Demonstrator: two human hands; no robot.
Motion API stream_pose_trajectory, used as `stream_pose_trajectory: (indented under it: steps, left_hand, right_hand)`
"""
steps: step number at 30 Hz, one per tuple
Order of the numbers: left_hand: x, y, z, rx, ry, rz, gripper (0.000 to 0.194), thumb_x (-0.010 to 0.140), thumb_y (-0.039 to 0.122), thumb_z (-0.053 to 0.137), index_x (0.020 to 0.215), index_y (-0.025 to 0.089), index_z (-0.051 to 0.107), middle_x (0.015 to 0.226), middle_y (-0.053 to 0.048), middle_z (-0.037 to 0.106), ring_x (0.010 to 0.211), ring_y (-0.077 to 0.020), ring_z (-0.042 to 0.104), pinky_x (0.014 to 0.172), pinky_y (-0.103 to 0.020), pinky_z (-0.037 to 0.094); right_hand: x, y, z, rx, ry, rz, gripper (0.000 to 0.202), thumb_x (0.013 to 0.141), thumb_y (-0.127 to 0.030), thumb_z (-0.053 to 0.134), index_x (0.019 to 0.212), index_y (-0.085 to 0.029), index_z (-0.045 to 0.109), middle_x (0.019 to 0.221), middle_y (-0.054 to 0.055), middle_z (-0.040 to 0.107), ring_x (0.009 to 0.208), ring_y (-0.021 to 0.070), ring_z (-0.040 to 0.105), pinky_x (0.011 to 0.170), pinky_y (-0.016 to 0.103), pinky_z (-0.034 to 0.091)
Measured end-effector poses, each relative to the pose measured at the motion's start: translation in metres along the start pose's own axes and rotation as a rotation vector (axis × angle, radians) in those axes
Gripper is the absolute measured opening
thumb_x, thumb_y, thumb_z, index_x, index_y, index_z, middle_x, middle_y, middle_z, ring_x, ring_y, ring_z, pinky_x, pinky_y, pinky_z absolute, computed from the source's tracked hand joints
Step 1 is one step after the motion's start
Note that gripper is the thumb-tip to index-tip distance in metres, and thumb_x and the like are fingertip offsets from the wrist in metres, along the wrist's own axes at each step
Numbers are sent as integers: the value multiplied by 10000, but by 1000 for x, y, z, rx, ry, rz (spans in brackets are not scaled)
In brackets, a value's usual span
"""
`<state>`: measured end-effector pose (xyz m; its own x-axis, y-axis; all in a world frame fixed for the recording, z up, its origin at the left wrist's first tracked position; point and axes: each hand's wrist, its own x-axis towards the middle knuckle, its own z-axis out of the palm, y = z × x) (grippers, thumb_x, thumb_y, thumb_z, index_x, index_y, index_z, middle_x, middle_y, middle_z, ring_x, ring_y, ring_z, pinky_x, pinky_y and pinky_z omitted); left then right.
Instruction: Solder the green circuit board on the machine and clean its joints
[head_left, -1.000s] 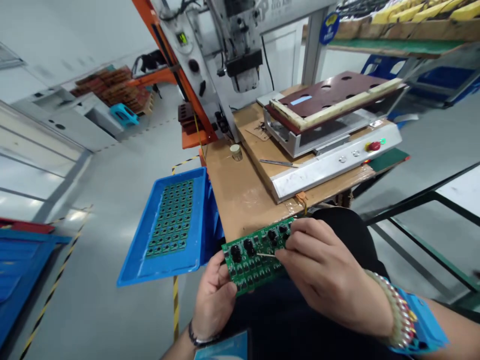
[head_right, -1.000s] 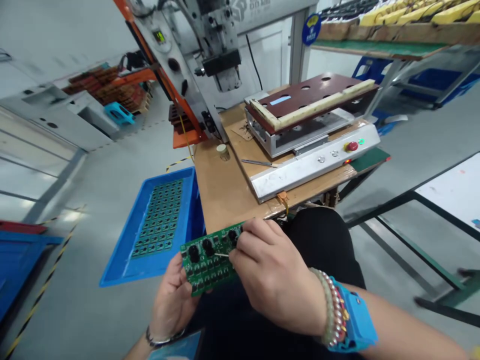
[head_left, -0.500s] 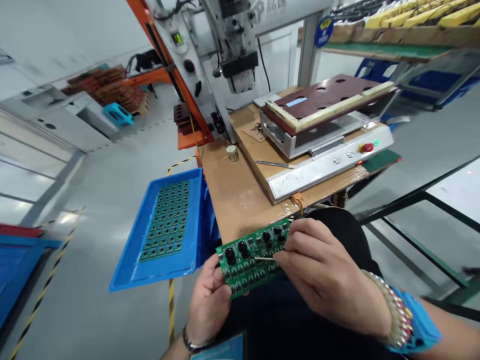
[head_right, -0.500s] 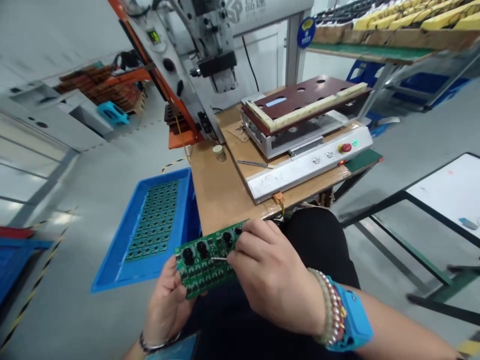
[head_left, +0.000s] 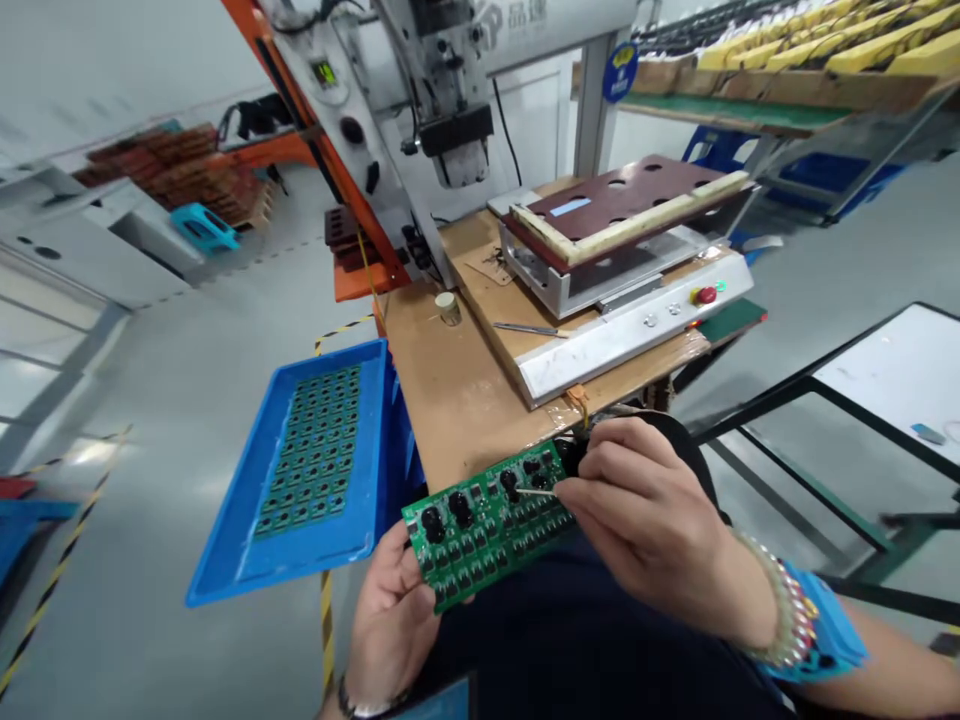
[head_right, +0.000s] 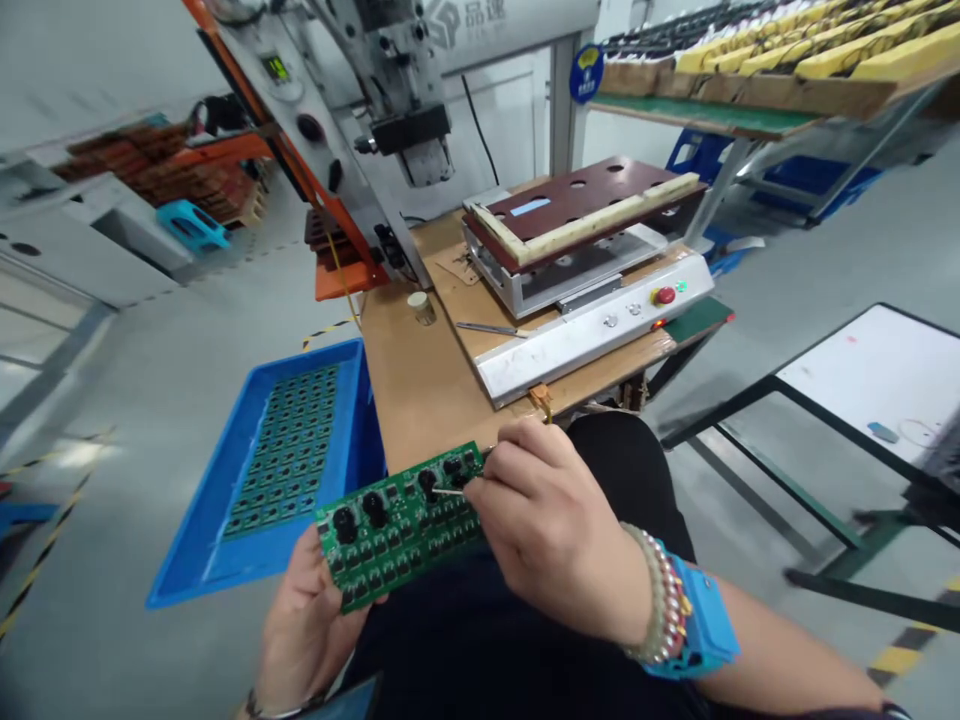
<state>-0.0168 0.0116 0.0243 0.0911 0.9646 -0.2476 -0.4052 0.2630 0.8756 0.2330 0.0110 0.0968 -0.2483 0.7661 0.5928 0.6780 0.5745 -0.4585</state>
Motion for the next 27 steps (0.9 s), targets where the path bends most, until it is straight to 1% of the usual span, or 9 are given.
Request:
stream_pose_trajectory:
  steps: [6,10,13,16,21,27]
  left_hand:
    - [0,0,-1,17,2,14,494,570,310,854,1046,315,721,797,-15,726,546,-152,645,489,-235,541]
    - [1,1,2,17,-6,16,500,563,317,856,1046,326,722,813,-19,736,550,-163,657,493,-247,549]
    - [1,1,4,26,14,19,488,554,313,858,1025,315,730,826,-24,742,551,-169,661,492,-252,552]
    - [1,2,5,20,23,33,491,534,313,866,1007,310,736,801,-22,741,518,-166,650,464,-247,543]
    - [-1,1,-1,10,33,6,512,553,287,861,1044,310,720,838,-32,741,556,-178,663,506,-270,559]
    - [-2,-1,-10,5,-1,-24,537,573,264,852,1086,309,698,844,-29,730,582,-186,663,529,-289,562]
  right_hand:
    - [0,2,-1,-5,10,2,117,785,6,577,807,-80,653,694,62,522,781,159,432,742,364,445]
    - [0,3,-2,-21,23,1,131,785,9,579,832,-87,655,702,57,533,762,146,436,776,375,446]
    - [0,3,-1,-31,44,-8,123,782,9,584,824,-84,652,697,58,534,754,144,434,774,374,448]
    - [0,3,-2,-24,31,0,111,786,1,585,813,-83,652,703,64,531,777,155,438,760,371,447]
    - [-1,2,-3,-1,10,2,109,789,4,579,810,-80,647,696,59,512,782,155,426,754,362,443]
    - [2,0,-3,8,-7,0,105,783,7,577,766,-83,627,700,67,517,795,163,429,733,346,443]
